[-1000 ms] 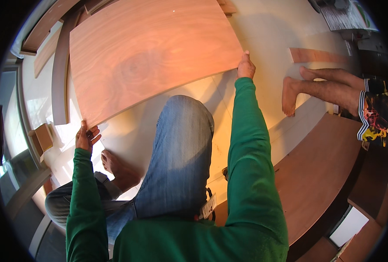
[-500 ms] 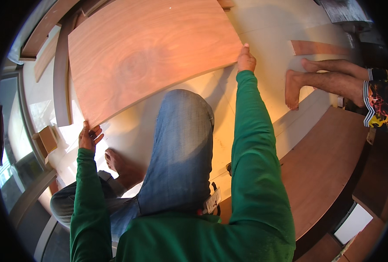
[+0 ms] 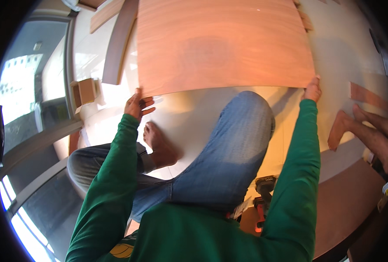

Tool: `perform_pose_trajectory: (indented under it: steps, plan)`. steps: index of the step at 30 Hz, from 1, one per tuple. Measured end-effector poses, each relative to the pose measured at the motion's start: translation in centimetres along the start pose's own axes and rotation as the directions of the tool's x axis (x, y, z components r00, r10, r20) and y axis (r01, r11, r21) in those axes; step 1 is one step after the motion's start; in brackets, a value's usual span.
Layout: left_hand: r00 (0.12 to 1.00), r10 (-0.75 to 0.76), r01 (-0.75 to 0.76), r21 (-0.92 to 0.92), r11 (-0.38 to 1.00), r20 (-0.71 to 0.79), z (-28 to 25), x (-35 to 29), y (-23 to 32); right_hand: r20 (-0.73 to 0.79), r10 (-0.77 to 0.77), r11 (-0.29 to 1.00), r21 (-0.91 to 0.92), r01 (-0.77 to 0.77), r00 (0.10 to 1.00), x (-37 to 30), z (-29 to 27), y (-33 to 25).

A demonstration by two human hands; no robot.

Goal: The person assembles a wooden cabinet by aligning and attaching various wooden panels and trim pieces. They use a cordless drill to secure the components together, handling the wood pieces and tools while sitting on the floor.

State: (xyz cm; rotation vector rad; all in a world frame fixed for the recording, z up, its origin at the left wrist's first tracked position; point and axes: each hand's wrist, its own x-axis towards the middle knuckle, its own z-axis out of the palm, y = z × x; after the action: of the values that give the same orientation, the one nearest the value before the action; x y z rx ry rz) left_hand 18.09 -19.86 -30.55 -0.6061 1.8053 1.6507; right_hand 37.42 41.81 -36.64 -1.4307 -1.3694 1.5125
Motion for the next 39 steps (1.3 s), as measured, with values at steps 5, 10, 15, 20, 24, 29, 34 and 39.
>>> perform_pose_trajectory:
  steps: [5,10,15,20,24,29,34,39]
  plan:
    - [1.000,0.022,-0.021,0.043,0.999,-0.018,-0.7,-0.5,0.7,0.014,0.004,0.997,0.076,-0.005,1.000,-3.0,1.8,-0.9]
    - [0.984,-0.147,0.130,0.170,0.977,0.096,2.2,3.1,0.4,0.203,-0.117,0.783,-0.584,0.216,0.972,8.0,-6.1,3.1]
    - [0.992,-0.105,0.084,0.269,0.959,0.064,-1.5,0.7,1.4,-0.118,-0.628,0.672,-0.580,0.460,0.769,-4.8,-1.6,-5.5]
    - [0.954,-0.236,0.095,0.562,0.821,0.183,-1.2,2.0,4.4,0.344,0.179,0.869,-0.494,0.016,0.922,-28.4,-7.8,-4.4]
    - [0.925,-0.324,0.076,0.742,0.667,0.196,-2.3,4.2,6.7,0.241,0.414,0.792,-0.571,-0.217,0.878,-39.8,-14.0,2.7]
    - [0.902,-0.411,0.131,0.821,0.556,0.134,-2.1,3.2,9.1,-0.166,-0.387,0.477,-0.878,0.043,0.907,-45.9,-18.8,-6.5]
    - [0.844,-0.489,0.105,0.825,0.555,0.222,-0.3,3.9,9.4,-0.666,0.028,0.459,-0.654,-0.602,0.745,-39.8,-28.9,-2.9]
    - [0.881,-0.417,0.029,0.856,0.517,0.222,-0.8,4.7,9.7,-0.502,0.126,0.445,-0.743,-0.500,0.856,-37.4,-26.5,-0.7]
